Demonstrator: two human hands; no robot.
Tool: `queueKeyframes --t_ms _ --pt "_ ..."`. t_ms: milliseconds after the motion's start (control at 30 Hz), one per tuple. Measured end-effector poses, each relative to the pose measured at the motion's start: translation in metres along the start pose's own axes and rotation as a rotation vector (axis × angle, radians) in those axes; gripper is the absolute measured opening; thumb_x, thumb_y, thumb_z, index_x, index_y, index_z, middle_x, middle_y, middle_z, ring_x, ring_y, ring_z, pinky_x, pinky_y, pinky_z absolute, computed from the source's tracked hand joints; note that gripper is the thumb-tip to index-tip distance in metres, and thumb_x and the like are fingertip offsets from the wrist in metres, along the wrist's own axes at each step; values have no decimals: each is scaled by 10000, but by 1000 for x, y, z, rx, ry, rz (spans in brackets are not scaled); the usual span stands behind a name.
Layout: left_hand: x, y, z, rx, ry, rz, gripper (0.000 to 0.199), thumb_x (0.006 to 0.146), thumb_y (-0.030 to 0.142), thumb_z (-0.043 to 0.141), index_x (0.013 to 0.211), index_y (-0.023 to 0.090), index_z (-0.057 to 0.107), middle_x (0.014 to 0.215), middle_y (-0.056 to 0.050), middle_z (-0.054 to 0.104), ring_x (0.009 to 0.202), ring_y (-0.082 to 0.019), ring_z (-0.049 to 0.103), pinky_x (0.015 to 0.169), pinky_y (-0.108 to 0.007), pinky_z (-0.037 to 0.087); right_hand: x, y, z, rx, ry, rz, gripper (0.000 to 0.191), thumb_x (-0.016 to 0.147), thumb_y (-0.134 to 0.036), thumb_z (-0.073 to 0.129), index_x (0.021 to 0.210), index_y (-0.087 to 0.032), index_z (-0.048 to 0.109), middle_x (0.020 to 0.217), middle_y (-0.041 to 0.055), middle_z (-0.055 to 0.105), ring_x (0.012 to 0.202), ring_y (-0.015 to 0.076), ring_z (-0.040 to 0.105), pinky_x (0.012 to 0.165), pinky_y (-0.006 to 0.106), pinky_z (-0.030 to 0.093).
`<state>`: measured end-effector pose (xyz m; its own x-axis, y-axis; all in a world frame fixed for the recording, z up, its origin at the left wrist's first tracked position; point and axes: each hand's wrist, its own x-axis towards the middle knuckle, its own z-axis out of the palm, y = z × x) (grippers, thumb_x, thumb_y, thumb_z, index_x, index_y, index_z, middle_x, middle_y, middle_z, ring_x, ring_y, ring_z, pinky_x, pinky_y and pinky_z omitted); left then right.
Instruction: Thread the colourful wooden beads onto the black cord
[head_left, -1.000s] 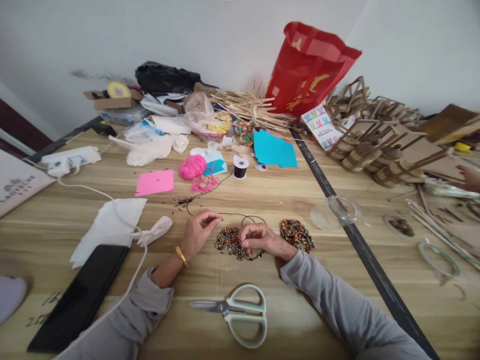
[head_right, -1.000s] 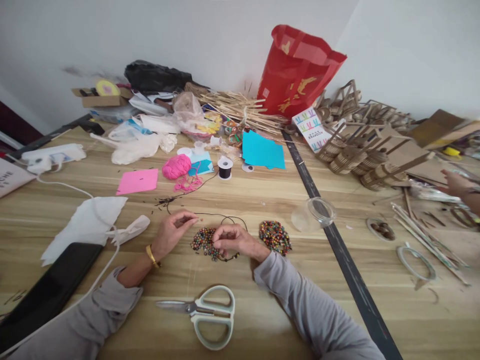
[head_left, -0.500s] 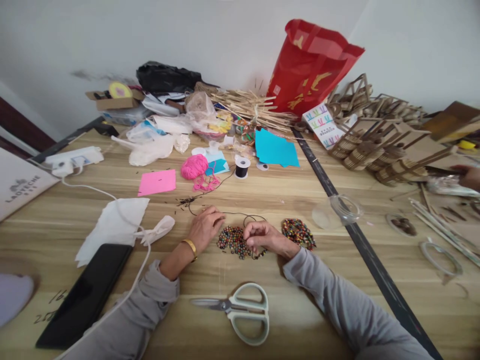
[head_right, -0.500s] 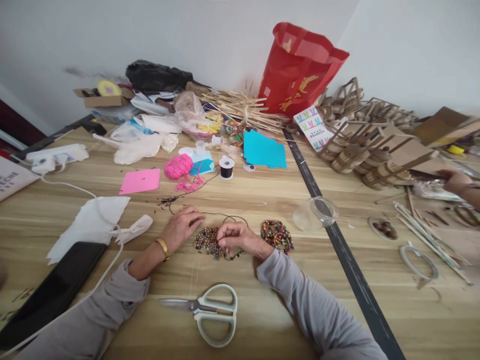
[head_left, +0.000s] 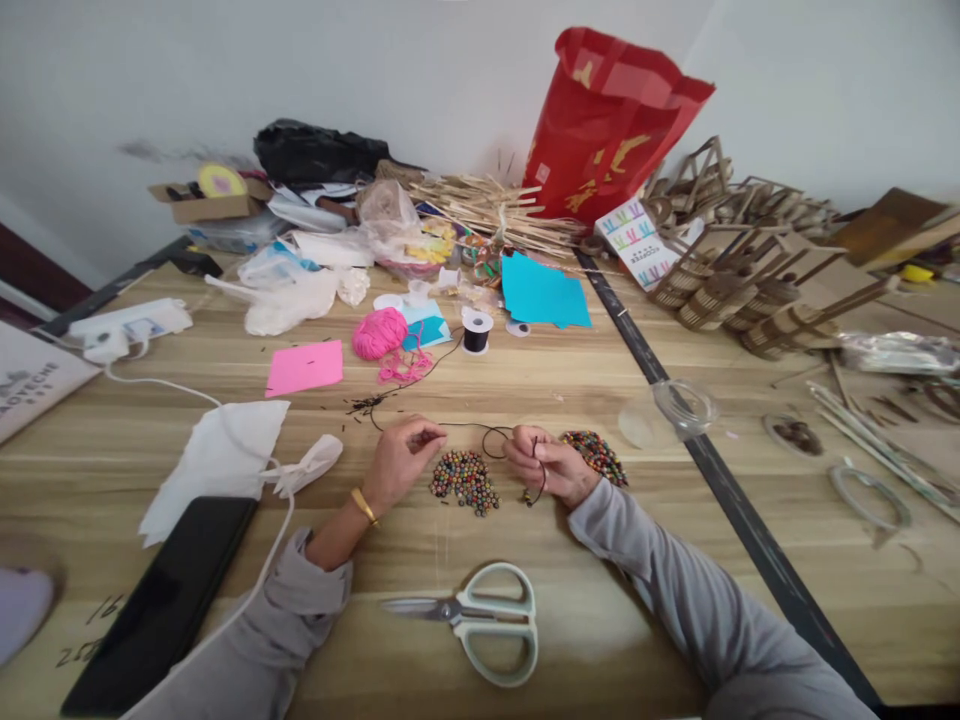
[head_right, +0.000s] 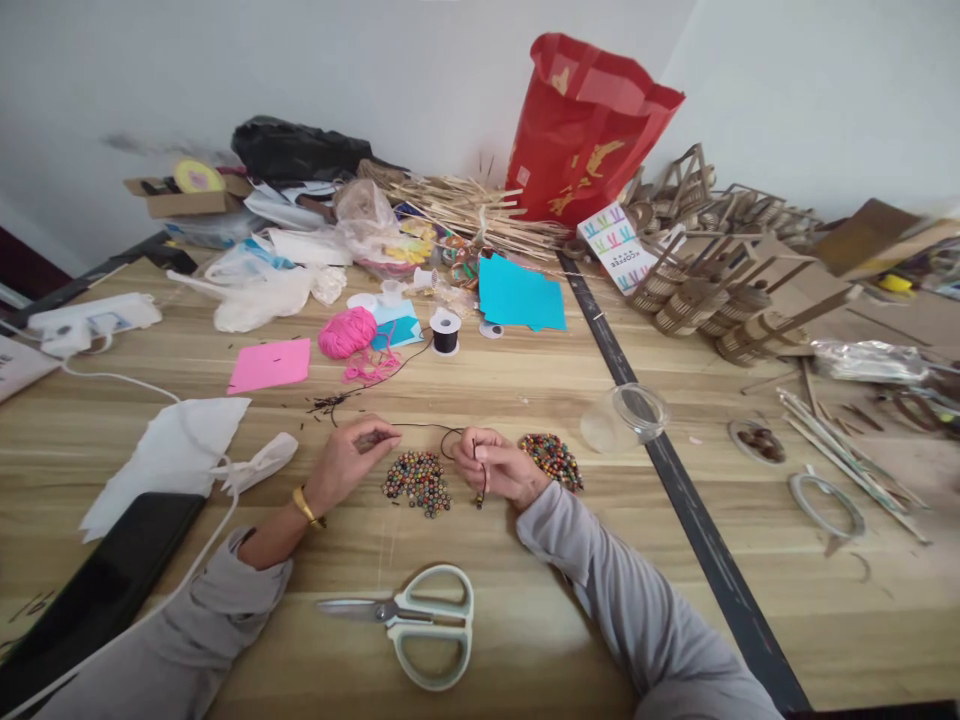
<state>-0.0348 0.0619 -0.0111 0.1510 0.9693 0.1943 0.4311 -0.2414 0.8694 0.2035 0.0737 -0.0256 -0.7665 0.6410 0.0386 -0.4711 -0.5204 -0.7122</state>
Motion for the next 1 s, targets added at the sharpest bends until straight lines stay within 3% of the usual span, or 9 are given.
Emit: queueKeyframes --t_ms 100,233,467,800,1000 --pt "-8 10 0 -245 -47 -156 139 737 270 666 767 135 665 718 -35 664 668 -147 592 632 -240 465 1 1 0 -14 -3 -7 333 690 -340 767 669 -159 489 572 -63 390 429 36 332 333 111 318" --pt "-19 22 6 -381 -124 -289 145 698 257 699 749 127 660 677 -20 655 618 -125 571 583 -221 449 3 5 -1 -112 41 32 296 709 -347 767 769 -131 573 582 -44 475 434 43 441 351 126 381" --pt "-24 22 14 -424 -178 -283 146 686 250 706 737 121 663 686 -20 638 625 -115 548 582 -213 436 3 11 5 -222 136 54 257 718 -303 768 783 -126 594 590 -29 569 445 42 513 390 121 438" --pt "-19 20 17 -524 -195 -278 154 646 225 731 726 113 661 682 -16 637 644 -115 559 628 -218 447 6 17 6 -252 81 28 209 787 -303 695 785 -128 581 617 -14 559 514 79 546 381 134 409" --pt "-19 19 18 -539 -210 -264 139 645 205 733 715 114 656 654 -4 624 618 -102 544 603 -207 430 6 18 6 -392 79 -12 213 806 -277 660 686 -129 565 551 -23 545 468 71 500 418 165 399"
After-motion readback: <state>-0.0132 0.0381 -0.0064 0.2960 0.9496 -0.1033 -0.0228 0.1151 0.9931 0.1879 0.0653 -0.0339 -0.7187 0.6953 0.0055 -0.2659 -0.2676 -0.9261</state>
